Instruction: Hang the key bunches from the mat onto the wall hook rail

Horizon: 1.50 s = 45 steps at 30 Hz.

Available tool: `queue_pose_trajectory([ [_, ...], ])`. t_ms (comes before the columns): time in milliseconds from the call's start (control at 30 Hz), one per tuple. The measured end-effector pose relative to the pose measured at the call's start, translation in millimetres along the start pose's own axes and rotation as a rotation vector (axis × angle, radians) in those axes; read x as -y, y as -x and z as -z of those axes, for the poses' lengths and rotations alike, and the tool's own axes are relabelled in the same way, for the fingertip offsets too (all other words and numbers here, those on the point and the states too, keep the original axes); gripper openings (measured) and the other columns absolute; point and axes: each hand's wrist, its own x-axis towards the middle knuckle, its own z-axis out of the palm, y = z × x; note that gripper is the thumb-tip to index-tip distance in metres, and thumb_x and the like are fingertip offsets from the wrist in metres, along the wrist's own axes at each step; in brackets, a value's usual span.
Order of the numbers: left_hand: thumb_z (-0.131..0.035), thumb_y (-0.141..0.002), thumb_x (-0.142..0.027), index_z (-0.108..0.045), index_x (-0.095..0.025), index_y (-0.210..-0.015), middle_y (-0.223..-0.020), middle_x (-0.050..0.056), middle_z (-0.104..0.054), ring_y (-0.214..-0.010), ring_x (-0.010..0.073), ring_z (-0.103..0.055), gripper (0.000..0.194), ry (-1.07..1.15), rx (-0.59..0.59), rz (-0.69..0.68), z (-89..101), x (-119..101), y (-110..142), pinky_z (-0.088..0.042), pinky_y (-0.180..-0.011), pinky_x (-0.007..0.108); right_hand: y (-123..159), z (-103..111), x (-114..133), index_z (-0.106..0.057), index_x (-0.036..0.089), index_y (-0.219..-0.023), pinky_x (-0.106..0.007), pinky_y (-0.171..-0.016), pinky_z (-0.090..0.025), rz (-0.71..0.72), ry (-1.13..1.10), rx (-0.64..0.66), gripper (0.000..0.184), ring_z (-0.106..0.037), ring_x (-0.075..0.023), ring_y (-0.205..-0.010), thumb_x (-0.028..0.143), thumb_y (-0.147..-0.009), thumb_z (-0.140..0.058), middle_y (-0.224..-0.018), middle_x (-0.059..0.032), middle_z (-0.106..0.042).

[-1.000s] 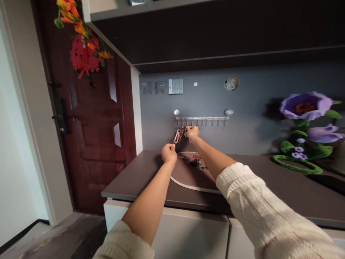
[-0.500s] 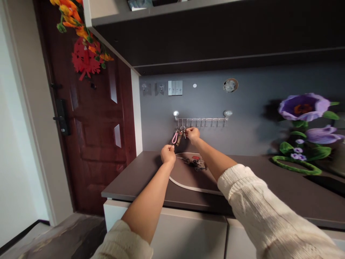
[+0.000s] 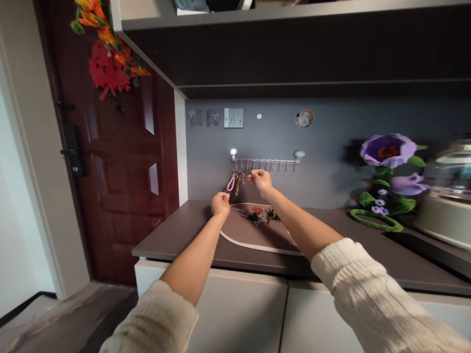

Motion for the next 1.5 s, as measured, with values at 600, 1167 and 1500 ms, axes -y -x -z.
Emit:
queue_pose_trajectory([
  [600, -0.055, -0.071, -0.015, -0.066, -0.019, -0.069, -0.077, 0.005, -0.065, -0.073, 0.0156, -0.056, 0.012, -0.253, 0.241, -0.254, 2.3, -7.3, 13.2, -0.039, -0.073, 0.025, 65.4, 46.8, -48.7, -0.055, 0.016, -0.079, -0.024, -0.061, -0.042, -0.021, 0.230, 0.195, 0.010, -0.053, -0.0099, -0.057, 0.023, -0.077, -0.047, -0.065, -0.0008, -0.060],
  [1167, -0.052, -0.076, -0.017, -0.063, -0.024, -0.098, -0.103, 0.004, -0.063, -0.095, 0.0181, -0.055, 0.026, -0.810, 0.554, -0.525, -14.3, -18.3, 4.4, -0.037, -0.079, 0.027, 73.9, 47.3, -54.3, -0.063, 0.013, -0.088, -0.022, -0.077, -0.038, 0.262, 1.083, 0.356, 0.020, -0.057, -0.0159, -0.088, 0.011, -0.079, -0.045, -0.092, -0.0095, -0.065],
  [1500, -0.051, -0.078, -0.018, -0.066, -0.023, -0.088, -0.095, 0.006, -0.064, -0.094, 0.0190, -0.054, 0.019, -0.862, 0.633, -0.779, -16.7, -5.8, 2.9, -0.032, -0.079, 0.030, 71.2, 42.7, -55.2, -0.063, 0.012, -0.089, -0.023, -0.076, -0.038, 0.238, 1.089, 0.348, 0.021, -0.058, -0.0173, -0.088, 0.011, -0.078, -0.045, -0.093, -0.0106, -0.065],
])
